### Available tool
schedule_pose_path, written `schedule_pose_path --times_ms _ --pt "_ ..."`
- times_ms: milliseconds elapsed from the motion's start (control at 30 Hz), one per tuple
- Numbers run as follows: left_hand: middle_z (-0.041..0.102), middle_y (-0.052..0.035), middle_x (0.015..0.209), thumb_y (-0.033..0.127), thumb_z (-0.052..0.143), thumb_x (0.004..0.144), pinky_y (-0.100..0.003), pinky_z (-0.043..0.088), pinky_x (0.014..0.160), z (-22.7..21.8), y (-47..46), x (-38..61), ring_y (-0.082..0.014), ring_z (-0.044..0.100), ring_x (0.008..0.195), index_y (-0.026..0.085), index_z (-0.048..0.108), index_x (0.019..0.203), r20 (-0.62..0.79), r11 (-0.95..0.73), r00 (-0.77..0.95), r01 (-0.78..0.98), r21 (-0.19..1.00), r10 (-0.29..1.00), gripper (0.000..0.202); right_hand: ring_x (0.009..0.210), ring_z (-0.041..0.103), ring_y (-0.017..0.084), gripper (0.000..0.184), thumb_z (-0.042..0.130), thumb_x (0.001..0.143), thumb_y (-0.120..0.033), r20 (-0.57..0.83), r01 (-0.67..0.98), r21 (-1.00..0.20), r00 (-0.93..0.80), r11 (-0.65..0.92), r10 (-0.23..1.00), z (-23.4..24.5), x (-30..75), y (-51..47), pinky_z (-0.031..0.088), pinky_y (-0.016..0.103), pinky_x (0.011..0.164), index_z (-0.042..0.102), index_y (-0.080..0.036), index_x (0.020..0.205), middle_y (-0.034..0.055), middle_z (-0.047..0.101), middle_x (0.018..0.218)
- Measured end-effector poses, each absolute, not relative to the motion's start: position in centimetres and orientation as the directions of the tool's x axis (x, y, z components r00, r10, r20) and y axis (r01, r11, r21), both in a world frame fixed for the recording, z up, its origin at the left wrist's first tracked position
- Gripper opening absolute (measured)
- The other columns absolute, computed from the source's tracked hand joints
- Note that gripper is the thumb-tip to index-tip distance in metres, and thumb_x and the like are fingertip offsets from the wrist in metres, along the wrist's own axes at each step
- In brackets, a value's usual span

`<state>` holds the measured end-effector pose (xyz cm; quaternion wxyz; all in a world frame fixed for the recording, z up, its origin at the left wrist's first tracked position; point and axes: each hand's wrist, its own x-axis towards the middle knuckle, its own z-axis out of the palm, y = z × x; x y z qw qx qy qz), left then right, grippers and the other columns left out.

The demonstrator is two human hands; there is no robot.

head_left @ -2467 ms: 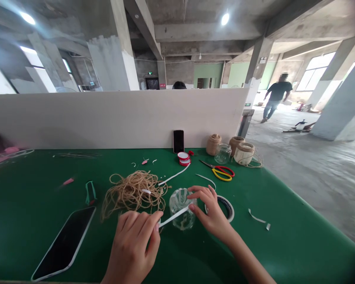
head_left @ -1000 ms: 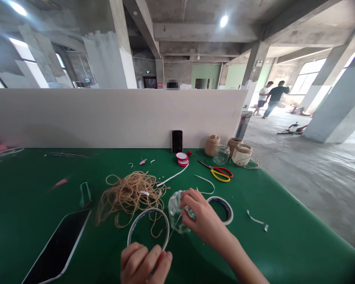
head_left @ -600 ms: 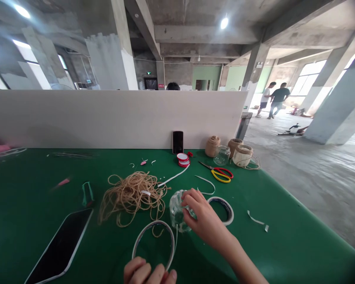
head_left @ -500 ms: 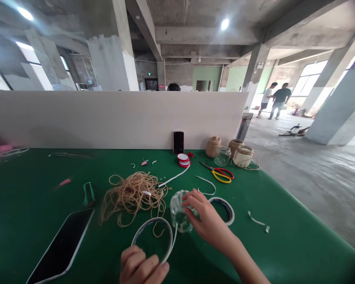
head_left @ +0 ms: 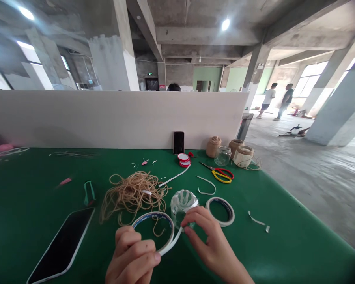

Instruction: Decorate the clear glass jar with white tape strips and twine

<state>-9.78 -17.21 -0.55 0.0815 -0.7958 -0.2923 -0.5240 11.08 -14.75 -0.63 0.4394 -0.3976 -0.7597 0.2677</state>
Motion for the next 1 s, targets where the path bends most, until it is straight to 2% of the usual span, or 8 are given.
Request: schedule_pose_path --times_ms 133,300,433,600,733,867,1000 --pt "0.063 -0.0035 0.072 -0.008 0.046 0.069 -0.040 0.042 0.066 -0.4 -16.8 -9.9 -0.0149 0.047 0.063 0.018 0.054 0.089 0.881 -0.832 0.302 0.532 0.161 0.364 0.034 0.091 0.053 0.017 0.011 0.051 0.082 -0.016 0.423 0.370 -0.782 -0.277 0.502 0.863 -0.6 11.2 -14.7 0.042 0.031 0.084 0.056 -0.023 0.089 0.0028 0.058 0.094" --pt "0.064 -0.0027 0.070 -0.007 0.045 0.070 -0.041 0.041 0.069 -0.2 -16.3 -9.5 -0.0152 0.049 0.063 0.019 0.055 0.089 0.886 -0.830 0.277 0.527 0.184 0.372 0.033 0.082 0.053 0.015 0.010 0.049 0.081 -0.012 0.384 0.372 -0.811 -0.245 0.452 0.890 -0.7 11.3 -14.6 0.042 0.028 0.076 0.051 -0.021 0.079 0.0004 0.056 0.083" --pt "0.062 -0.0015 0.067 0.000 0.044 0.078 -0.039 0.042 0.067 -0.7 -16.0 -9.2 -0.0151 0.048 0.060 0.022 0.055 0.085 0.898 -0.809 0.194 0.536 0.241 0.396 0.026 0.091 0.051 0.018 0.015 0.050 0.082 -0.014 0.420 0.386 -0.785 -0.241 0.484 0.875 -0.9 11.3 -14.7 0.041 0.031 0.082 0.054 -0.023 0.093 0.0031 0.055 0.096" --pt "0.063 -0.0014 0.067 0.005 0.044 0.082 -0.042 0.042 0.069 -0.8 -16.0 -9.0 -0.0152 0.049 0.059 0.023 0.055 0.084 0.898 -0.809 0.188 0.533 0.247 0.398 0.021 0.087 0.052 0.017 0.010 0.051 0.083 -0.014 0.406 0.455 -0.741 -0.281 0.493 0.870 -0.9 11.0 -14.7 0.037 0.036 0.089 0.054 -0.023 0.084 0.0010 0.056 0.089" --pt "0.063 -0.0017 0.067 0.004 0.043 0.082 -0.042 0.042 0.069 -0.5 -16.1 -9.1 -0.0155 0.050 0.060 0.023 0.054 0.085 0.888 -0.819 0.212 0.515 0.252 0.407 0.022 0.092 0.050 0.018 0.016 0.049 0.084 -0.016 0.415 0.456 -0.730 -0.296 0.509 0.860 -0.9 10.9 -14.8 0.037 0.037 0.088 0.055 -0.025 0.096 0.0028 0.055 0.096" --pt "0.065 -0.0013 0.069 0.004 0.045 0.080 -0.041 0.043 0.071 -0.5 -15.8 -9.7 -0.0153 0.052 0.061 0.023 0.054 0.085 0.890 -0.825 0.255 0.529 0.198 0.377 0.022 0.088 0.050 0.018 0.009 0.049 0.084 -0.016 0.377 0.470 -0.735 -0.316 0.489 0.871 -0.9 11.0 -14.9 0.037 0.036 0.085 0.053 -0.024 0.085 0.0017 0.054 0.091" --pt "0.065 -0.0025 0.071 0.003 0.048 0.078 -0.037 0.041 0.068 -0.5 -14.8 -10.3 -0.0159 0.054 0.066 0.020 0.057 0.089 0.876 -0.798 0.323 0.592 0.108 0.358 0.023 0.082 0.050 0.018 0.009 0.048 0.084 -0.016 0.368 0.565 -0.694 -0.256 0.447 0.894 -1.1 11.0 -15.1 0.036 0.037 0.081 0.050 -0.022 0.078 0.0010 0.054 0.083"
